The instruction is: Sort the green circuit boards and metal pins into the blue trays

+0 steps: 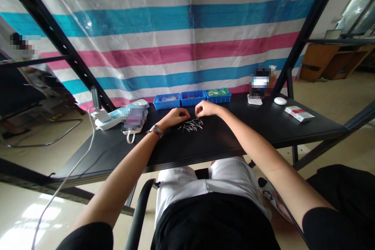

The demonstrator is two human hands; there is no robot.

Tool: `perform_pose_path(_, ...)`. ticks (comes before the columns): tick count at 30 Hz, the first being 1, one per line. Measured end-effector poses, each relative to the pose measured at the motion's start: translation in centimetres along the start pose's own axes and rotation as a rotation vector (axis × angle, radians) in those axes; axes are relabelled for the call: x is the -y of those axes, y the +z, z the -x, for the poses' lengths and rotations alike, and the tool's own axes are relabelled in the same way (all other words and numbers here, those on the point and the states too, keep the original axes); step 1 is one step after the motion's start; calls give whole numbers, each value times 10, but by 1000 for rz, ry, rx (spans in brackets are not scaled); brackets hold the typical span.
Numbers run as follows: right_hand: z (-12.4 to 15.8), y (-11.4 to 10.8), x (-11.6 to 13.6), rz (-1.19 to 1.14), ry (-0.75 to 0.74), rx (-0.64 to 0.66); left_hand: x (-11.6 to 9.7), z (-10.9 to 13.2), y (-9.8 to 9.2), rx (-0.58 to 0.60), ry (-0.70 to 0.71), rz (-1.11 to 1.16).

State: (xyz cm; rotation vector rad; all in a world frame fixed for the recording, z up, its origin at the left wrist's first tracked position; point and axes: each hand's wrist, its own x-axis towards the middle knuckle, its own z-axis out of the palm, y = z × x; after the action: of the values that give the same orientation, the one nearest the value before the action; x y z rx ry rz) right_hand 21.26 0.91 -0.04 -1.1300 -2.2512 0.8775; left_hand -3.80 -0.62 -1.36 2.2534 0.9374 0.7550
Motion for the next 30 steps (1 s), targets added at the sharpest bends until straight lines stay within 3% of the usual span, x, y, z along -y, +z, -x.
perform_pose_path(8,-2,4,-2,-45,-26,16,6,-1,0,19,-1,-8)
perform_pose_path(15,0,4,1,-166,-49,163,-1,0,-1,20,-13,36)
perform_pose_path(22,-1,11,1,-72,-76,40,-3,0,-1,12,-33,54)
perform_pose_path(30,-6,19,-4,-138,-73,-57,1,-2,0,-25,-60,113)
